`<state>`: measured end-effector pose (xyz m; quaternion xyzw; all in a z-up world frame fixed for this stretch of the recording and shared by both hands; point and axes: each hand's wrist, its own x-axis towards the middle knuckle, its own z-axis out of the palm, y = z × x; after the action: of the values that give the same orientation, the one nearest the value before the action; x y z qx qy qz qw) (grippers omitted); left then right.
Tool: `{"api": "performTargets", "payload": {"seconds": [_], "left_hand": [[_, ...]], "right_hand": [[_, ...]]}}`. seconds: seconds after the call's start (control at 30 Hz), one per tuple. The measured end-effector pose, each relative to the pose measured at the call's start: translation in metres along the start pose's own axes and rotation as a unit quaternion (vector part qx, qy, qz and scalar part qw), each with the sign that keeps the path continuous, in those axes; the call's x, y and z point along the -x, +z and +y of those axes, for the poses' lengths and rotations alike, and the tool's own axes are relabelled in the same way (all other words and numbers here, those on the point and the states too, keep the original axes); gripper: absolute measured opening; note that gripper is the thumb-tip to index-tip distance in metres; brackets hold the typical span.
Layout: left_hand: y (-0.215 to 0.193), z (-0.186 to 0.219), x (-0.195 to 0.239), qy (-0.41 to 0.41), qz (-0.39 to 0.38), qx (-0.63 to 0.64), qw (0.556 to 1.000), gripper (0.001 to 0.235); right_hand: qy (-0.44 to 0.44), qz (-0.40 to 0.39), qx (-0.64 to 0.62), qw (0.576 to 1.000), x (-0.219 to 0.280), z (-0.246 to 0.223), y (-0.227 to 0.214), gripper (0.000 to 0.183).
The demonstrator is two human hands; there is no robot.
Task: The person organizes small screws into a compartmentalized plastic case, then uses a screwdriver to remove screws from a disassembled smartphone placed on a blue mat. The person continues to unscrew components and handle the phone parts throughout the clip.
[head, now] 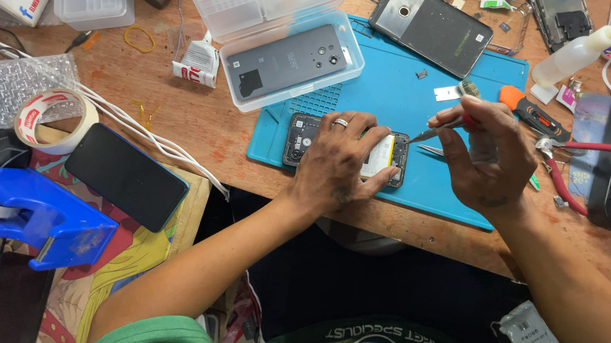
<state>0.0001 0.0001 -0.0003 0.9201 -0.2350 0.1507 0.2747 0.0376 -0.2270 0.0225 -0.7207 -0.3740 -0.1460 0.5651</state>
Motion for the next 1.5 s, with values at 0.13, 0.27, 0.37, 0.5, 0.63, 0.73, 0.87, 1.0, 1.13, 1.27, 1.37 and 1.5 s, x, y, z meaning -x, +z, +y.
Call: {"api": "performTargets", "payload": {"seconds": [0.13, 0.27, 0.37, 0.5, 0.63, 0.73, 0.87, 1.0, 1.13, 1.27, 1.37, 1.5], "left_hand": [[0.001, 0.0, 0.0, 0.003, 0.001, -0.005, 1.0, 0.057], [0.003, -0.001, 0.001, 0.003, 0.002, -0.005, 1.0, 0.057], [0.004, -0.001, 0.001, 0.006, 0.003, -0.006, 1.0, 0.057], [0.004, -0.001, 0.002, 0.005, 0.002, -0.007, 1.0, 0.057], [0.004, -0.002, 0.001, 0.006, -0.001, -0.009, 1.0, 0.057], [0.003, -0.001, 0.001, 0.008, -0.004, -0.015, 1.0, 0.057], [-0.002, 0.002, -0.001, 0.015, 0.001, -0.031, 0.999, 0.057], [-0.006, 0.011, -0.005, 0.032, 0.008, -0.058, 0.998, 0.048], [-0.009, 0.024, -0.017, 0.018, -0.014, -0.03, 0.999, 0.028], [-0.011, 0.032, -0.028, -0.007, 0.002, 0.019, 1.0, 0.015], [-0.009, 0.037, -0.042, -0.052, -0.021, 0.055, 0.997, 0.011], [-0.012, 0.049, -0.05, -0.029, -0.01, 0.05, 0.998, 0.011]], "right_hand": [[-0.008, -0.01, 0.063, 0.998, -0.001, -0.002, 0.003, 0.042], [-0.014, -0.025, 0.089, 0.996, -0.005, -0.001, 0.003, 0.042], [-0.021, -0.023, 0.079, 0.996, -0.004, 0.001, 0.004, 0.043], [-0.017, -0.005, 0.054, 0.998, -0.001, 0.001, 0.004, 0.042], [-0.018, -0.007, 0.047, 0.999, -0.002, 0.0, 0.004, 0.043], [-0.012, -0.016, 0.058, 0.998, -0.002, 0.0, 0.005, 0.044], [-0.007, 0.008, 0.057, 0.998, -0.002, -0.001, 0.004, 0.043], [-0.011, 0.016, 0.054, 0.998, -0.001, -0.001, 0.0, 0.043], [-0.029, 0.024, 0.073, 0.997, -0.007, 0.0, -0.001, 0.045], [-0.017, 0.044, 0.096, 0.994, -0.007, 0.0, -0.006, 0.049], [-0.006, 0.066, 0.101, 0.993, -0.006, -0.001, -0.009, 0.047], [-0.015, 0.058, 0.075, 0.995, -0.01, -0.005, -0.015, 0.047]]}}
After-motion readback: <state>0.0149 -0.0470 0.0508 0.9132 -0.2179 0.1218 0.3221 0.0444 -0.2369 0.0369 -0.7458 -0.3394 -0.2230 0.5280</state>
